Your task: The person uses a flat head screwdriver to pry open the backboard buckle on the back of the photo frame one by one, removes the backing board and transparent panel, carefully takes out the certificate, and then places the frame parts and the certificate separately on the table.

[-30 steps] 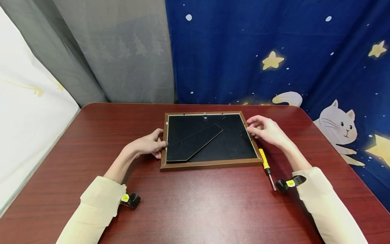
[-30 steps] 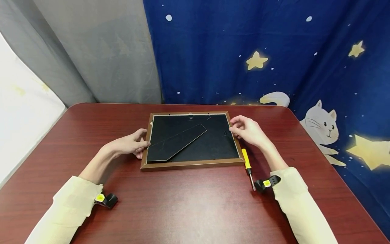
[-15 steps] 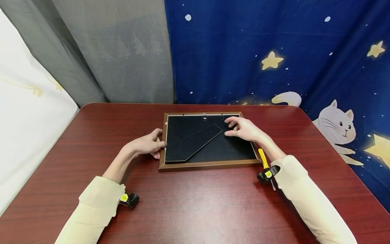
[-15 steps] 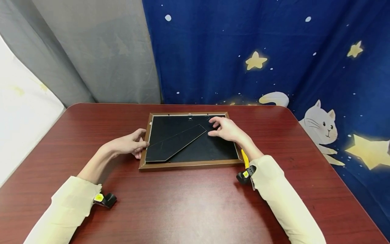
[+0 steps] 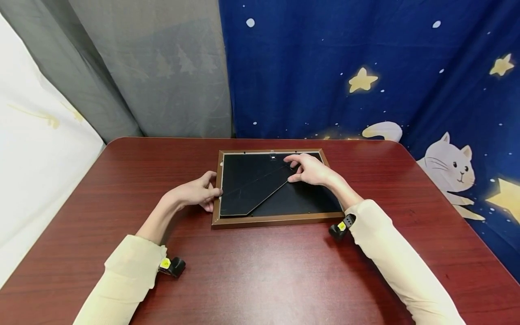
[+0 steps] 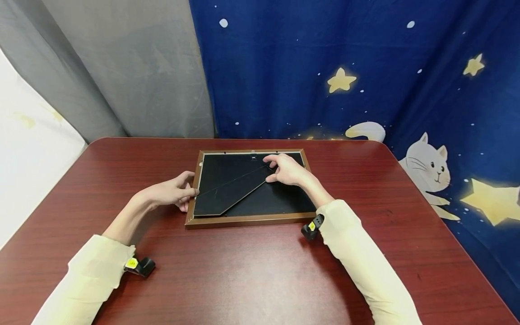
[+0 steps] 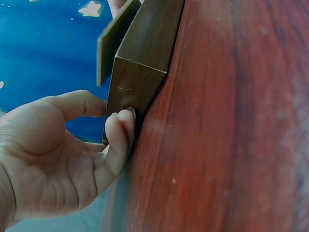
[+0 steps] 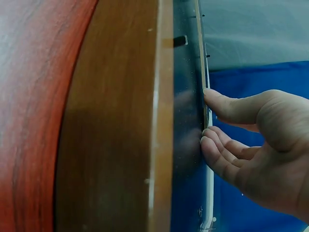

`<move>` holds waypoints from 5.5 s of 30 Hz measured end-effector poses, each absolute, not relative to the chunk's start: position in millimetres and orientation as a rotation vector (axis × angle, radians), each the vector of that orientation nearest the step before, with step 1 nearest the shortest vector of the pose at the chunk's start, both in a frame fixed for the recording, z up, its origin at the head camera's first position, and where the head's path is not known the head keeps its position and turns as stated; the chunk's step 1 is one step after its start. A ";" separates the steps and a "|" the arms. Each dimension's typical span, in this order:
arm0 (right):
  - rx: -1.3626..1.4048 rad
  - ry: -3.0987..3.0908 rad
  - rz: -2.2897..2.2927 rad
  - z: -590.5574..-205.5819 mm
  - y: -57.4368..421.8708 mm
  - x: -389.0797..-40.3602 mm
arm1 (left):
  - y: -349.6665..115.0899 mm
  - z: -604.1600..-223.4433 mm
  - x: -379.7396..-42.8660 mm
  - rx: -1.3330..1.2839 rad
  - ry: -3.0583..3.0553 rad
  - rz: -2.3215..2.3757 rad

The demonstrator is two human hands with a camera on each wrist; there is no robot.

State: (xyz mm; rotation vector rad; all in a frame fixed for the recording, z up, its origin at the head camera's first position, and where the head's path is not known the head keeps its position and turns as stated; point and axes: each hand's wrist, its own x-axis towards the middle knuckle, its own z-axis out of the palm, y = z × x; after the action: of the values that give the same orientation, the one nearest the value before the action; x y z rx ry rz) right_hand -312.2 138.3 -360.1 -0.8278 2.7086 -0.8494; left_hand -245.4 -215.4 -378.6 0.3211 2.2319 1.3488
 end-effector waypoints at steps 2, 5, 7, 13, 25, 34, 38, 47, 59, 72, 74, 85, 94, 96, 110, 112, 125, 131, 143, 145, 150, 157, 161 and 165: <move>-0.852 2.703 -0.835 -359.8 137.1 -311.0 | -214.9 -378.1 -244.3 0.317 2.233 1.345; -0.895 2.689 -0.821 -360.5 136.3 -310.1 | -214.3 -377.4 -242.7 0.313 2.239 1.340; -0.914 2.678 -0.807 -361.3 136.6 -310.5 | -213.6 -377.1 -241.4 0.304 2.244 1.338; -0.955 2.657 -0.784 -362.5 137.1 -317.6 | -214.0 -378.1 -240.3 0.290 2.241 1.341; -1.127 2.631 -0.925 -372.8 142.0 -328.7 | -214.4 -378.9 -241.7 0.303 2.230 1.360; -1.278 2.579 -0.909 -375.2 147.3 -334.7 | -211.6 -380.9 -243.5 0.290 2.216 1.360; -1.312 2.561 -0.921 -374.2 149.9 -336.0 | -210.7 -379.8 -244.8 0.276 2.211 1.363; -1.351 2.537 -0.923 -366.8 148.0 -339.5 | -213.3 -379.0 -246.5 0.263 2.191 1.374; -1.322 2.551 -0.865 -359.6 169.1 -340.7 | -211.7 -379.1 -248.3 0.258 2.224 1.358; -1.307 2.616 -0.809 -363.2 179.0 -334.1 | -214.0 -382.2 -246.3 0.253 2.260 1.330; -1.288 2.648 -0.824 -361.4 181.7 -331.2 | -213.9 -381.9 -246.4 0.255 2.260 1.329; -0.891 2.856 -1.004 -350.0 209.9 -311.2 | -211.2 -378.4 -246.1 0.256 2.255 1.328; -0.585 2.875 -1.095 -352.8 243.7 -300.0 | -211.0 -378.2 -246.1 0.258 2.253 1.329; -0.524 2.873 -1.101 -354.5 250.2 -296.7 | -211.1 -378.5 -245.9 0.263 2.255 1.328; -0.322 2.803 -1.061 -371.6 271.0 -290.3 | -212.5 -380.3 -245.9 0.261 2.252 1.329; -0.306 2.758 -1.100 -373.5 270.9 -291.2 | -212.5 -380.6 -246.0 0.260 2.254 1.328; -0.226 2.488 -1.510 -376.4 270.9 -289.2 | -210.0 -378.9 -245.2 0.257 2.264 1.314; -0.188 2.271 -1.725 -377.6 268.1 -291.0 | -211.2 -379.2 -244.8 0.251 2.272 1.309; -0.318 1.832 -2.031 -378.7 268.3 -290.3 | -211.9 -380.5 -246.1 0.247 2.277 1.313; -0.358 1.757 -2.102 -377.0 268.3 -288.6 | -211.4 -380.1 -245.6 0.243 2.275 1.311; -0.404 1.641 -2.239 -372.5 269.8 -283.8 | -210.3 -378.8 -244.4 0.246 2.272 1.313; -0.351 1.481 -2.398 -368.1 284.0 -277.5 | -209.3 -378.4 -245.4 0.249 2.272 1.312; -0.327 1.375 -2.500 -366.0 295.7 -272.2 | -208.0 -378.2 -245.6 0.260 2.274 1.308; -0.328 1.315 -2.591 -364.6 306.3 -267.0 | -206.4 -378.3 -245.8 0.263 2.278 1.306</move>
State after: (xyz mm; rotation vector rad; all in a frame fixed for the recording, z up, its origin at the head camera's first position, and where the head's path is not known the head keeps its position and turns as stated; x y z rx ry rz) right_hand -267.0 306.3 -364.6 -0.3278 1.3145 -2.5909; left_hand -245.8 -206.4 -378.3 0.2634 2.2785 1.3061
